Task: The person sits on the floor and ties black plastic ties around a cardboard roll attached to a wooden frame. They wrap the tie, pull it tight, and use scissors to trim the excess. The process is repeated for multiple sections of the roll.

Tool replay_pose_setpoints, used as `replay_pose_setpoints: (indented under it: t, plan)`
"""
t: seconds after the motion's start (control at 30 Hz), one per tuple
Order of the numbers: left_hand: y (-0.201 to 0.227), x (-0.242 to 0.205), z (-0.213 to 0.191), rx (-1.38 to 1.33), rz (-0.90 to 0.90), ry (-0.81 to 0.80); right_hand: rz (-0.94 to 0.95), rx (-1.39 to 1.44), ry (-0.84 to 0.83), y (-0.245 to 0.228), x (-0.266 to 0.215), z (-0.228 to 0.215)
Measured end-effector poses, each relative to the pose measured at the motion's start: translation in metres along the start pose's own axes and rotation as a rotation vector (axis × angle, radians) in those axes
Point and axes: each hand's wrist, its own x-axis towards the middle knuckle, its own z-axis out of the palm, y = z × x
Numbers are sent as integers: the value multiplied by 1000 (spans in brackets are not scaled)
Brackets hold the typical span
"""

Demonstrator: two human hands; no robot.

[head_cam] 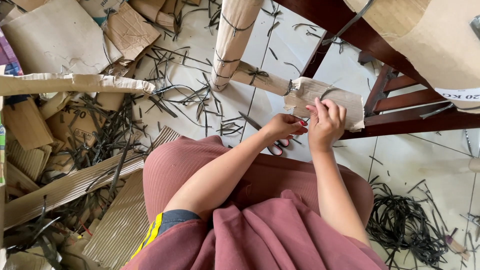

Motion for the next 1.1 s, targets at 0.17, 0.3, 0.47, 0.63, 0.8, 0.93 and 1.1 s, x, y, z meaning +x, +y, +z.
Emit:
replay_pose_setpoints:
  t: [0.17,0.3,0.47,0.63,0.8,0.93,1.1]
  plan:
    - [-19,24,1,28,31,40,-16,-23,-214,-28,9,-19]
    - [-24,29,0,53,61,96,10,81,-399,-17,16,-12]
    - [-12,12,-3,44,19,87,94,9,-637,-14,38,-3]
    - [-7,9,-7,31,-39,70,101,-27,-656,15,25,29]
    - [1,8,-9,47,-97,71,168,116,-640,10,43,19]
    - [8,5,-14,81,-94,102,190,114,-670,14,45,21]
    - [-1,10,-15,340,-74,197,204,68,-700,11,43,20]
